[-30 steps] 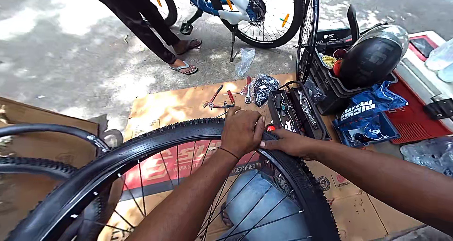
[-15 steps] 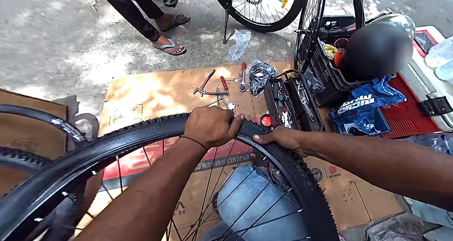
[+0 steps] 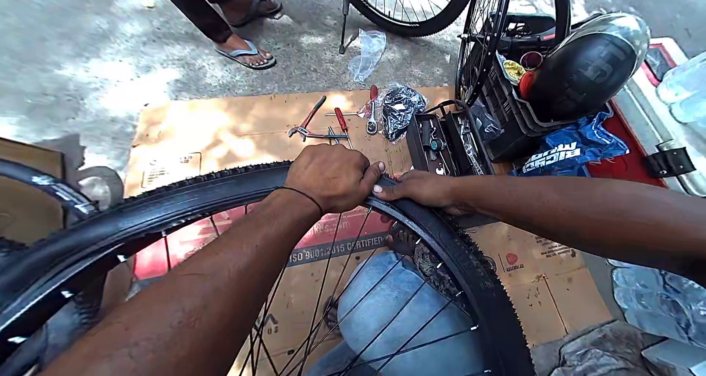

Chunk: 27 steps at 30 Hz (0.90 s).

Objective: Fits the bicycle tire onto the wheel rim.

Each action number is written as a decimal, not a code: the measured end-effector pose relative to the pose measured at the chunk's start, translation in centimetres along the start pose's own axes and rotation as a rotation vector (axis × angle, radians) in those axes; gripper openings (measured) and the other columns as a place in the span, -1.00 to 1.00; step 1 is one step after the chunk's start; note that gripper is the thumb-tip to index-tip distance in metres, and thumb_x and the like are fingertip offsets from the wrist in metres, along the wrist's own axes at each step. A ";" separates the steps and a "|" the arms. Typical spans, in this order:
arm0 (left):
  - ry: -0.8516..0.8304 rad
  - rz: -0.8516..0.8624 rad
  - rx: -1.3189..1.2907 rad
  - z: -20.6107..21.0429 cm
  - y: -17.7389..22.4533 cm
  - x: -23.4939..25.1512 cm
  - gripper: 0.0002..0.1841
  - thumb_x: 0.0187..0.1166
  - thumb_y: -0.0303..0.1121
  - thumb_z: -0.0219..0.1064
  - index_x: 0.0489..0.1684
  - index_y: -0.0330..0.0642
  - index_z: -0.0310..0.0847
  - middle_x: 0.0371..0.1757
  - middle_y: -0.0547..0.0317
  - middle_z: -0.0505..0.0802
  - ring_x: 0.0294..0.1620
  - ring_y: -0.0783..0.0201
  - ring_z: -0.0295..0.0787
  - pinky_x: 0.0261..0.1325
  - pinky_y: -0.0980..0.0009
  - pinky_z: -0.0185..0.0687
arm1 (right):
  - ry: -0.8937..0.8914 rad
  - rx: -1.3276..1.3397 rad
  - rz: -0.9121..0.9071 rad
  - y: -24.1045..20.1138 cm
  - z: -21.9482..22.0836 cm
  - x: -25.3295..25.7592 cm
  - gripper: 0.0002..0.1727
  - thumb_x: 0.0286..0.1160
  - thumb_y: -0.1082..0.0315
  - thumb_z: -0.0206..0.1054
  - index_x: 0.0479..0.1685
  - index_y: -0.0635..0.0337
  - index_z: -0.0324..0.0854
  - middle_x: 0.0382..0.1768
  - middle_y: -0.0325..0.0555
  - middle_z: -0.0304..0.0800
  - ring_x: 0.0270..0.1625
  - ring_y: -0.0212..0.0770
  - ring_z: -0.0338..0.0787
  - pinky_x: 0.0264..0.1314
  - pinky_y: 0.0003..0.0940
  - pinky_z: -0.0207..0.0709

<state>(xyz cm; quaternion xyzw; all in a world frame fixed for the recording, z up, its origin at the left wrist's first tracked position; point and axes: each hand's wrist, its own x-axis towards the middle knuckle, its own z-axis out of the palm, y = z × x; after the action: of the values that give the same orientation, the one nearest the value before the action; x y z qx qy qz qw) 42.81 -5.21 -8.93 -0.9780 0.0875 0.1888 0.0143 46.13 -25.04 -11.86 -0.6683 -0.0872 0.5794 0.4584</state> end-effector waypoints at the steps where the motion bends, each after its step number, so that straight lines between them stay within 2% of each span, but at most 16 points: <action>1: -0.002 0.004 0.006 -0.2 0.2 0.1 -0.30 0.79 0.20 -0.32 -0.66 0.02 0.54 -0.62 0.11 0.67 -0.43 0.00 0.73 -0.40 -0.06 0.46 | -0.049 0.016 0.003 -0.2 -0.3 0.4 -0.34 0.72 -0.24 0.14 0.29 0.25 0.58 -0.08 0.02 0.89 -0.15 -0.15 0.91 -0.07 -0.19 0.81; 8: -0.039 -0.017 -0.022 0.3 -0.5 0.3 -0.30 0.80 0.20 -0.31 -0.63 0.02 0.55 -0.61 0.10 0.67 -0.40 -0.02 0.73 -0.39 -0.07 0.45 | 0.042 -0.026 0.125 -1.3 0.5 1.0 -0.39 0.61 -0.23 0.29 0.11 0.23 0.64 -0.26 -0.03 0.83 -0.26 -0.22 0.86 -0.18 -0.23 0.77; 12: -0.121 -0.090 -0.026 0.8 -1.2 0.9 -0.28 0.81 0.19 -0.29 -0.64 -0.04 0.59 -0.54 0.02 0.72 -0.33 -0.08 0.76 -0.36 -0.13 0.48 | -0.024 0.051 0.266 -2.4 1.1 2.1 -0.45 0.59 -0.21 0.30 0.07 0.14 0.65 -0.27 -0.05 0.77 -0.27 -0.22 0.82 -0.23 -0.23 0.75; 14: -0.132 -0.141 -0.065 1.0 -1.4 1.1 -0.28 0.82 0.16 -0.27 -0.64 -0.08 0.61 -0.50 -0.03 0.74 -0.29 -0.12 0.77 -0.33 -0.17 0.49 | -0.079 0.035 0.288 -2.7 1.2 2.4 -0.44 0.62 -0.24 0.25 0.15 0.08 0.62 -0.23 -0.08 0.76 -0.24 -0.24 0.80 -0.20 -0.23 0.74; 16: -0.006 -0.173 -0.144 1.0 -1.8 0.5 -0.31 0.83 0.12 -0.25 -0.62 -0.10 0.61 -0.51 -0.05 0.74 -0.29 -0.12 0.78 -0.30 -0.19 0.51 | -0.037 -0.050 0.223 -3.2 1.5 2.0 -0.40 0.60 -0.26 0.25 0.19 0.10 0.61 -0.18 -0.05 0.77 -0.18 -0.21 0.81 -0.14 -0.16 0.73; 18: 0.313 -0.148 -0.219 1.9 -2.2 -1.1 -0.38 0.83 0.08 -0.24 -0.62 -0.08 0.47 -0.61 0.03 0.64 -0.41 -0.05 0.72 -0.33 -0.14 0.46 | 0.091 -0.264 0.073 -3.6 2.0 1.6 -0.32 0.53 -0.33 0.29 0.00 0.20 0.70 -0.23 -0.02 0.81 -0.20 -0.18 0.83 -0.12 -0.10 0.72; 19: 0.483 -0.129 -0.210 2.2 -2.2 -1.6 -0.40 0.81 0.08 -0.23 -0.53 -0.09 0.52 -0.56 0.04 0.68 -0.37 -0.02 0.74 -0.18 -0.15 0.48 | 0.137 -0.373 -0.007 -3.9 2.0 1.4 -0.30 0.53 -0.35 0.29 -0.02 0.22 0.72 -0.21 0.00 0.82 -0.17 -0.15 0.83 -0.07 -0.05 0.71; 20: 0.587 -0.125 -0.196 2.3 -2.4 -2.0 -0.38 0.79 0.11 -0.20 -0.31 -0.15 0.69 -0.35 -0.01 0.82 -0.14 -0.04 0.82 0.24 -0.23 0.46 | 0.148 -0.442 -0.062 -4.3 1.8 1.1 -0.30 0.57 -0.33 0.27 0.06 0.24 0.70 -0.15 0.04 0.81 -0.10 -0.11 0.82 0.03 0.01 0.68; 21: 0.614 -0.140 -0.171 2.3 -2.7 -2.6 -0.33 0.76 0.18 -0.22 -0.07 -0.15 0.75 -0.11 -0.05 0.88 0.12 -0.08 0.81 0.55 -0.29 0.24 | 0.143 -0.465 -0.084 -4.5 1.7 0.8 -0.31 0.60 -0.31 0.25 0.09 0.25 0.69 -0.12 0.06 0.80 -0.08 -0.11 0.81 0.05 0.01 0.67; 22: 0.591 -0.176 -0.145 2.4 -3.4 -3.4 -0.25 0.71 0.29 -0.27 0.08 -0.12 0.74 0.06 -0.06 0.88 0.30 -0.11 0.75 0.70 -0.34 0.00 | 0.125 -0.451 -0.089 -4.8 1.7 0.7 -0.33 0.61 -0.29 0.24 0.04 0.24 0.68 -0.19 0.02 0.79 -0.16 -0.16 0.80 -0.05 -0.07 0.69; 23: 0.538 -0.212 -0.127 2.4 -4.3 -4.3 -0.15 0.65 0.40 -0.33 0.14 -0.11 0.73 0.13 -0.08 0.87 0.37 -0.15 0.71 0.74 -0.41 -0.14 | 0.096 -0.396 -0.078 -4.9 1.5 0.5 -0.35 0.63 -0.28 0.24 0.03 0.24 0.66 -0.24 -0.02 0.78 -0.22 -0.22 0.81 -0.13 -0.17 0.71; 24: 0.468 -0.234 -0.100 2.5 -5.5 -5.1 -0.06 0.58 0.50 -0.40 0.14 -0.10 0.73 0.10 -0.09 0.87 0.34 -0.17 0.73 0.72 -0.45 -0.12 | 0.074 -0.319 -0.052 -4.7 1.2 0.2 -0.34 0.63 -0.28 0.23 0.06 0.25 0.63 -0.24 -0.03 0.78 -0.24 -0.23 0.81 -0.15 -0.20 0.72; 25: 0.396 -0.232 -0.074 2.6 -6.5 -5.7 -0.01 0.52 0.54 -0.46 0.16 -0.09 0.71 0.05 -0.09 0.86 0.28 -0.18 0.75 0.66 -0.48 0.00 | 0.066 -0.250 -0.023 -4.4 1.1 0.1 -0.32 0.63 -0.29 0.22 0.10 0.26 0.62 -0.23 -0.02 0.78 -0.24 -0.22 0.82 -0.15 -0.21 0.73; 26: 0.342 -0.228 -0.057 2.7 -7.2 -6.1 -0.02 0.52 0.54 -0.47 0.17 -0.07 0.70 -0.01 -0.09 0.86 0.18 -0.18 0.79 0.49 -0.46 0.29 | 0.058 -0.209 -0.002 -4.2 1.1 0.2 -0.31 0.63 -0.29 0.22 0.14 0.27 0.60 -0.22 0.00 0.79 -0.24 -0.21 0.82 -0.15 -0.20 0.73; 27: 0.324 -0.224 -0.050 2.9 -7.7 -6.2 -0.07 0.56 0.50 -0.45 0.04 -0.09 0.70 -0.15 -0.10 0.83 0.01 -0.22 0.83 0.09 -0.39 0.55 | 0.050 -0.183 0.013 -4.0 1.3 0.6 -0.30 0.63 -0.29 0.22 0.15 0.28 0.60 -0.22 0.01 0.82 -0.25 -0.20 0.85 -0.15 -0.21 0.76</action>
<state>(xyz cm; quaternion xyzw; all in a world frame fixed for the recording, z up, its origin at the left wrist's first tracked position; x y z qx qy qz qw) 37.42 3.53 -9.33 -0.9993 -0.0255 0.0281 -0.0034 46.87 -21.77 -9.28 -0.7221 -0.1239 0.5550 0.3939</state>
